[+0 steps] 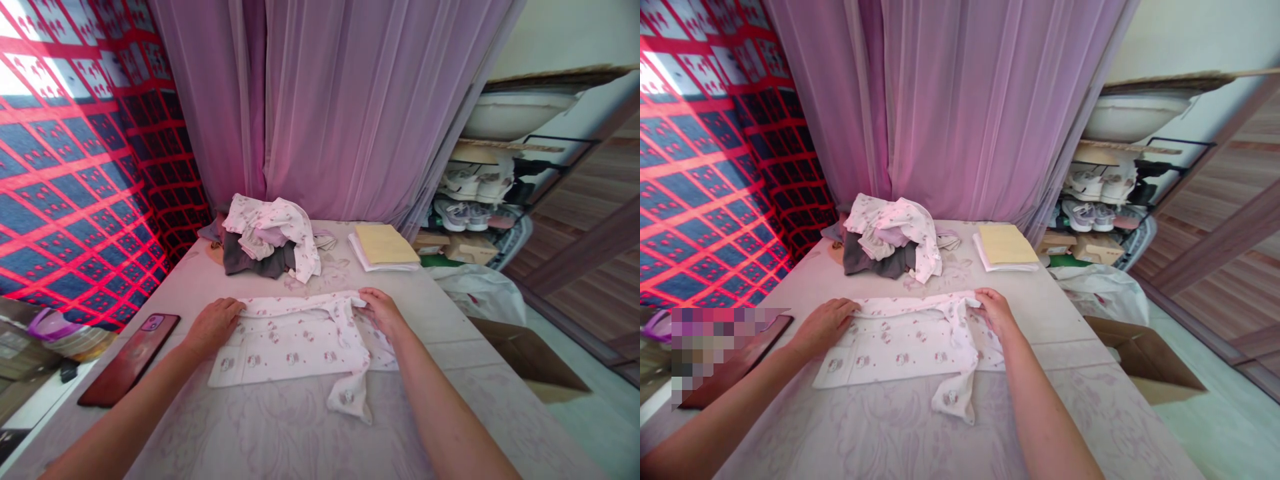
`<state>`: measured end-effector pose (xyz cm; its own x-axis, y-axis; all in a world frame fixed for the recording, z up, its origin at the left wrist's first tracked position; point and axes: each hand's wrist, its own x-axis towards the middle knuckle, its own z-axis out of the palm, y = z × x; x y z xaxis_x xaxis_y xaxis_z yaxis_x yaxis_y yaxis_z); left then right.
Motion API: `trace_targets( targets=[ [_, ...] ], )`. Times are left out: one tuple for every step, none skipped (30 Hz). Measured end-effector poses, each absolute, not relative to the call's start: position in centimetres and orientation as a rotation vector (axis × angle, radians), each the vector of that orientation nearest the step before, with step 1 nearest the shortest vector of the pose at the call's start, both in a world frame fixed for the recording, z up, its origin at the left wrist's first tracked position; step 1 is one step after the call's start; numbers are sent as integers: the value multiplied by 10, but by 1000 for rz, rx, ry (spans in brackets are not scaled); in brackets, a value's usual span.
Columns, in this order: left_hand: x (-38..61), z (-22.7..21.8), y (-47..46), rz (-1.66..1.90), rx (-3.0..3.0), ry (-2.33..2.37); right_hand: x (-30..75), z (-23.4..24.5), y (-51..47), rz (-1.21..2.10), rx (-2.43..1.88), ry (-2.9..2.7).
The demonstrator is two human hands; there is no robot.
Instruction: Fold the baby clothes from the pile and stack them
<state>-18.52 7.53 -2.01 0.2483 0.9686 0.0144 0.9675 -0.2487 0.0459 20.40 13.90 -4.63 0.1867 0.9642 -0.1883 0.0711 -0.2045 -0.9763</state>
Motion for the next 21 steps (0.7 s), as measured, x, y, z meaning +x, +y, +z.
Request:
trace_targets(
  targets=[
    [-186,-21,76,59,2453,1900,204,-50,139,1134,-1535,-1058],
    [-187,-21,77,52,2448,1896,204,-53,139,1087,-1573,-1080],
    [-188,-21,78,43,2444,1893,205,-56,139,1046,-1605,-1092],
    [-188,-20,78,28,2442,1890,206,-58,139,996,-1646,-1120],
    [-189,-19,79,11,2443,1887,207,-60,139,934,-1695,-1167],
    [-189,-18,80,-11,2446,1885,209,-60,140,862,-1750,-1231],
    [-189,-17,80,-38,2453,1884,210,-60,140,793,-1802,-1302],
    [-188,-15,81,-70,2460,1886,211,-59,140,742,-1846,-1371],
    [-188,-14,81,-102,2467,1887,212,-57,140,717,-1876,-1429],
    [-186,-13,82,-132,2469,1891,213,-55,140,727,-1889,-1469],
    [-185,-11,82,-158,2463,1897,213,-53,140,767,-1893,-1489],
    [-184,-10,83,-180,2450,1906,213,-51,139,804,-1906,-1520],
    [-183,-9,83,-197,2428,1920,213,-49,138,843,-1924,-1559],
    [-182,-8,84,-205,2400,1932,213,-48,137,880,-1942,-1602],
    [-182,-7,85,-202,2365,1940,214,-46,137,913,-1959,-1648],
    [-183,-6,86,-190,2318,1946,215,-45,136,936,-1974,-1692],
    [-185,-5,87,-171,2258,1954,217,-44,137,944,-1986,-1731],
    [-188,-4,89,-146,2195,1973,219,-42,138,934,-1999,-1764],
    [-191,-3,91,-117,2145,2000,221,-40,140,901,-2018,-1787],
    [-193,-3,93,-88,2117,2034,223,-37,143,845,-2045,-1800],
    [-195,-3,96,-61,2111,2066,226,-34,147,772,-2075,-1806]
  ],
)
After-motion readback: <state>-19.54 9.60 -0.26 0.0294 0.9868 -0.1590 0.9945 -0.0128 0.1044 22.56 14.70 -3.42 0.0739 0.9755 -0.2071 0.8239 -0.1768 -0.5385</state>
